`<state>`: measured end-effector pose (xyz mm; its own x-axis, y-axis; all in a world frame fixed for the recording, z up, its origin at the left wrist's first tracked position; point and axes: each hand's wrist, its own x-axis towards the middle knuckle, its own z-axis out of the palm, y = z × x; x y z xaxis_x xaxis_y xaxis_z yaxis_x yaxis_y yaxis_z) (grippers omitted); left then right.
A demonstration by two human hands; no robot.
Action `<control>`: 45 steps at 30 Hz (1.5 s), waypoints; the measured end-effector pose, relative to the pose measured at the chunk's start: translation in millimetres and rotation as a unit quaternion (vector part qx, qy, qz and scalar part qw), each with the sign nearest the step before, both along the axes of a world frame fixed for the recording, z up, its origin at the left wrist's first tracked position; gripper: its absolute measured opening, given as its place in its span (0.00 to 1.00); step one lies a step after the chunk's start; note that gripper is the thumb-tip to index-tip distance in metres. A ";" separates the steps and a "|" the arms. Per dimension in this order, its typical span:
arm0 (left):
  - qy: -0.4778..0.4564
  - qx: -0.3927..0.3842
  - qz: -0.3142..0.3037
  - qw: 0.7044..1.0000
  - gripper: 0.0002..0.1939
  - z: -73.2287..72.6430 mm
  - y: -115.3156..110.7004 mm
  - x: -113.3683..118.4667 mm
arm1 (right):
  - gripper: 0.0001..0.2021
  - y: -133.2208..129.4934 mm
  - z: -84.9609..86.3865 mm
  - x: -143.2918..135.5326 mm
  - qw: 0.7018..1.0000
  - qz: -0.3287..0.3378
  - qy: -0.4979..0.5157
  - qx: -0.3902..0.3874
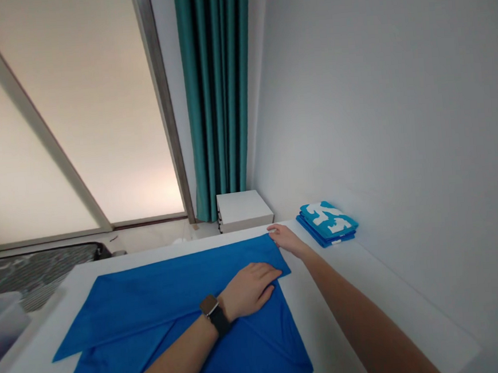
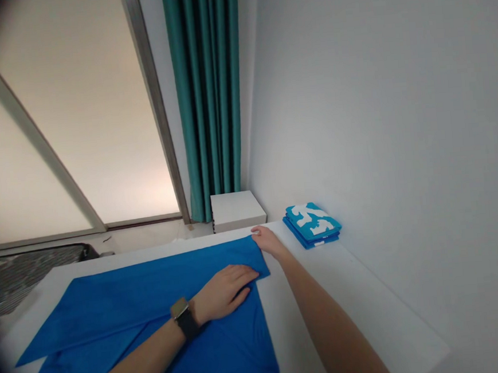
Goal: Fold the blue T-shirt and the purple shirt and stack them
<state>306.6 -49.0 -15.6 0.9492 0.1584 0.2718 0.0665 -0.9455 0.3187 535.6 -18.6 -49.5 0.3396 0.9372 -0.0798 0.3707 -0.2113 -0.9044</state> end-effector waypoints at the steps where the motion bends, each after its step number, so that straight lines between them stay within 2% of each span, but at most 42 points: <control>1: 0.005 0.023 -0.005 1.000 0.20 -0.3 -1.2 0.3 | 0.12 3.3 -0.5 1.2 1.000 0.000 -0.011 0.000; 4: 0.018 0.078 -0.013 0.997 0.19 0.0 -3.9 1.3 | 0.09 12.8 -2.2 3.3 0.999 -0.003 -0.047 0.008; 8: 0.020 0.103 -0.012 0.994 0.19 0.7 -5.4 1.7 | 0.05 22.0 -5.2 4.6 0.996 0.009 -0.083 0.022; 11: 0.024 0.099 -0.009 0.995 0.19 0.9 -5.6 1.4 | 0.05 24.3 -8.0 6.3 0.995 0.030 -0.093 0.030; 15: 0.026 0.086 -0.002 0.996 0.19 0.0 -5.6 1.4 | 0.10 22.4 -12.2 9.5 0.991 0.045 -0.116 0.040; 24: 0.030 0.078 0.017 0.996 0.19 -3.0 -5.5 1.4 | 0.11 14.0 -20.2 1.5 0.967 0.045 -0.231 0.092; 31: 0.016 0.073 0.064 0.995 0.18 -5.1 -5.0 2.0 | 0.17 -6.2 -10.0 -4.1 0.950 0.061 -0.272 0.138; 35: 0.003 0.072 0.105 0.992 0.20 -11.9 -2.9 2.4 | 0.21 -26.3 -12.2 -12.4 0.937 0.108 -0.287 0.167; 38: 0.018 0.073 0.137 0.988 0.22 -16.5 -1.5 2.5 | 0.23 -38.4 -20.8 -19.3 0.927 0.145 -0.316 0.139; 41: 0.040 0.075 0.172 0.982 0.26 -20.9 -0.4 3.0 | 0.25 -45.5 -27.7 -23.6 0.919 0.148 -0.353 0.094; 45: 0.045 0.076 0.194 0.977 0.29 -27.6 1.9 1.7 | 0.26 -48.4 -28.7 -26.2 0.907 0.158 -0.383 0.074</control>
